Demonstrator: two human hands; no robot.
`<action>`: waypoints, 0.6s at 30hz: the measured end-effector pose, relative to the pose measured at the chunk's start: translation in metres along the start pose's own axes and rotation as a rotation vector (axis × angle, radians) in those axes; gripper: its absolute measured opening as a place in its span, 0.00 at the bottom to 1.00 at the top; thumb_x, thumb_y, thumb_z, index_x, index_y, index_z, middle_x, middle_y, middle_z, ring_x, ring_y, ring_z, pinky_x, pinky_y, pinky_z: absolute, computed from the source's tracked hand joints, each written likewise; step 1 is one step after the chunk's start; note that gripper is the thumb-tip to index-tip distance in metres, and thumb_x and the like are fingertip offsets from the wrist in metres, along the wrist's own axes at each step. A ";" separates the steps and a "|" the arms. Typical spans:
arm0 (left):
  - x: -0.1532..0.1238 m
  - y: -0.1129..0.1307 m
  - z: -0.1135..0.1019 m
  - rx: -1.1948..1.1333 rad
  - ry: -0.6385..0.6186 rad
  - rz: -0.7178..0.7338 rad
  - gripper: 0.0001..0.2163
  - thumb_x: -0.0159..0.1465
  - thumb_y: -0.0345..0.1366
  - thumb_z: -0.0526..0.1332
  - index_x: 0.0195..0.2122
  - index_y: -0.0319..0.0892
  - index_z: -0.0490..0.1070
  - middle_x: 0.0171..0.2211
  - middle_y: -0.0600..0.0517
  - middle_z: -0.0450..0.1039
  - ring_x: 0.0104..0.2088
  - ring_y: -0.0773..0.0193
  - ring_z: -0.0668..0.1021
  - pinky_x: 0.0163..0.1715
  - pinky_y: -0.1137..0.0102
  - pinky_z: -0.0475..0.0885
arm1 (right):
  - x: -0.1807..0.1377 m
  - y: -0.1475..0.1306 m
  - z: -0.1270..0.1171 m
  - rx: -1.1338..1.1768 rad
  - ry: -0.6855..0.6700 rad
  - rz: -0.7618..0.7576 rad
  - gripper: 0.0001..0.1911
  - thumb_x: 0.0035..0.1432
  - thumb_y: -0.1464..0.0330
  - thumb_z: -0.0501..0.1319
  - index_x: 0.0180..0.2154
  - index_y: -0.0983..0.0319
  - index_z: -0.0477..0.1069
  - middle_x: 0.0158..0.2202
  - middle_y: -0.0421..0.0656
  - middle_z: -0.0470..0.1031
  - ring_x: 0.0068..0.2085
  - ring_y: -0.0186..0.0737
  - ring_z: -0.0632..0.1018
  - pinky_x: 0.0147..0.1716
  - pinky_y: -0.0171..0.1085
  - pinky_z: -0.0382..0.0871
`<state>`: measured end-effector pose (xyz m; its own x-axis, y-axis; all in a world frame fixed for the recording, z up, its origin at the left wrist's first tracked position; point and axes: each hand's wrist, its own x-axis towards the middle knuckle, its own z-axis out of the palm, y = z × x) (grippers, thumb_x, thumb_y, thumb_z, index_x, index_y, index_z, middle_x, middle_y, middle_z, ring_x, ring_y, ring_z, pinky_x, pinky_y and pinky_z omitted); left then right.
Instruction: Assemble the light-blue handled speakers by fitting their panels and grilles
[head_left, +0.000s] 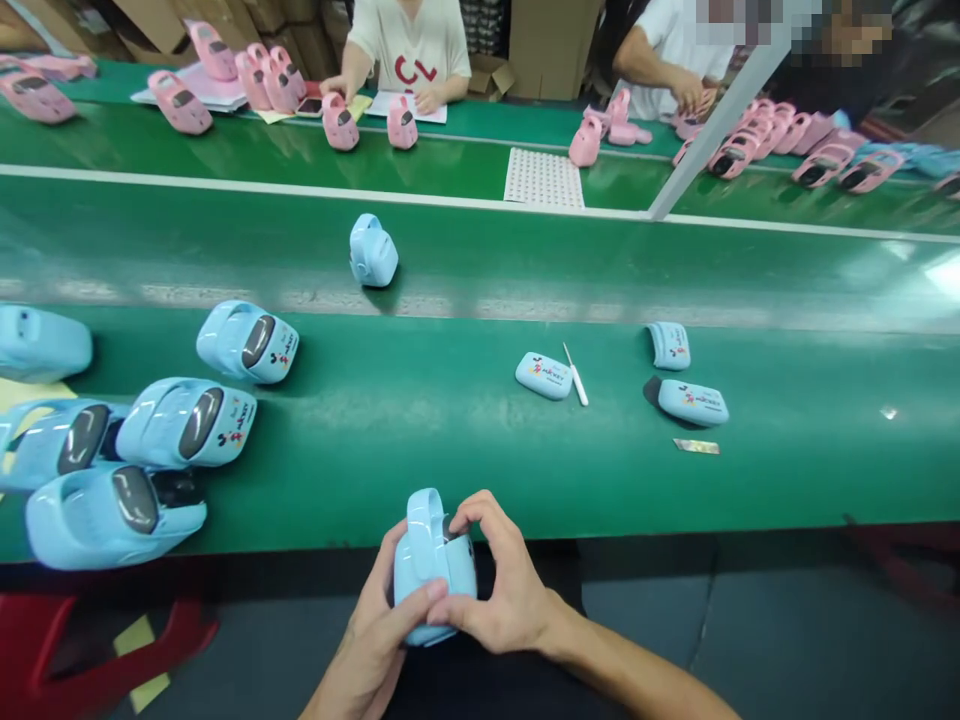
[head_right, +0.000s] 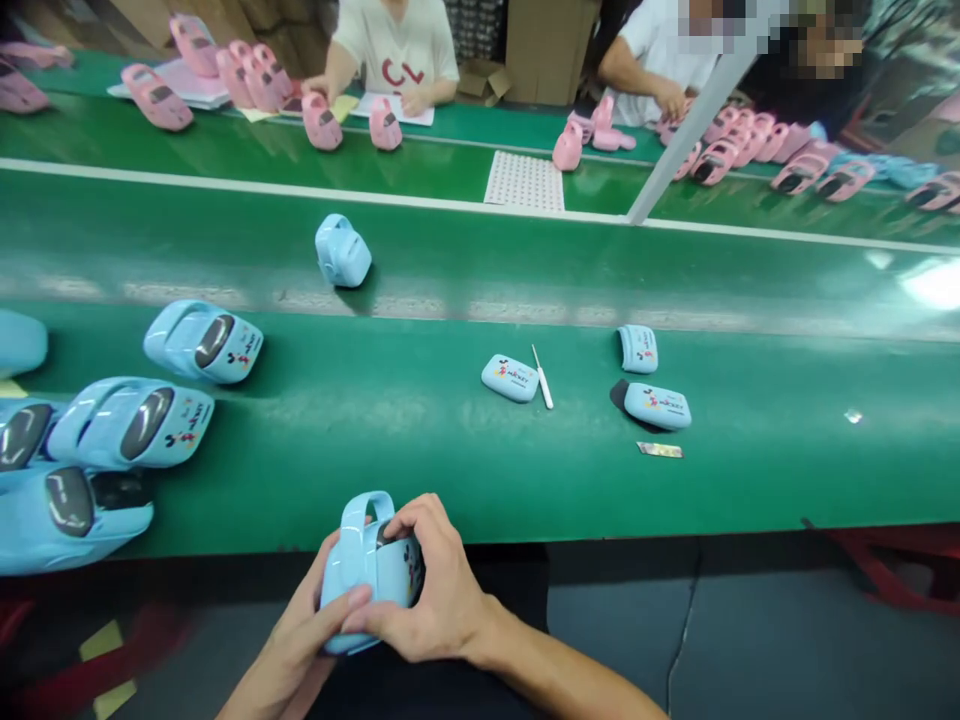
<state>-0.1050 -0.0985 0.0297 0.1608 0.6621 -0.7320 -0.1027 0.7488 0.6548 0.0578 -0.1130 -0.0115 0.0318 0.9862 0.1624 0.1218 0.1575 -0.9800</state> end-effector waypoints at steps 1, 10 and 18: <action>-0.002 -0.001 -0.001 0.007 -0.015 -0.030 0.34 0.51 0.43 0.75 0.59 0.49 0.70 0.49 0.47 0.79 0.49 0.48 0.79 0.47 0.63 0.73 | -0.004 0.002 0.003 0.035 -0.013 0.022 0.27 0.48 0.50 0.72 0.40 0.58 0.63 0.37 0.41 0.67 0.36 0.40 0.69 0.36 0.40 0.66; -0.010 -0.010 -0.014 0.011 -0.097 -0.141 0.33 0.48 0.42 0.76 0.56 0.48 0.71 0.46 0.47 0.78 0.45 0.51 0.79 0.45 0.63 0.72 | -0.023 0.013 0.004 0.209 -0.199 0.095 0.25 0.53 0.46 0.66 0.35 0.57 0.59 0.34 0.38 0.60 0.33 0.37 0.63 0.32 0.37 0.60; -0.017 -0.022 -0.019 0.025 -0.063 0.089 0.33 0.48 0.42 0.76 0.55 0.49 0.70 0.46 0.47 0.78 0.46 0.50 0.78 0.47 0.61 0.72 | -0.042 0.013 0.010 0.275 -0.225 0.247 0.27 0.60 0.45 0.58 0.51 0.56 0.62 0.63 0.54 0.63 0.62 0.56 0.69 0.57 0.51 0.68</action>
<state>-0.1243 -0.1254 0.0241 0.2138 0.7219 -0.6581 -0.0945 0.6859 0.7216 0.0483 -0.1521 -0.0325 -0.1944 0.9776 -0.0804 -0.1322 -0.1074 -0.9854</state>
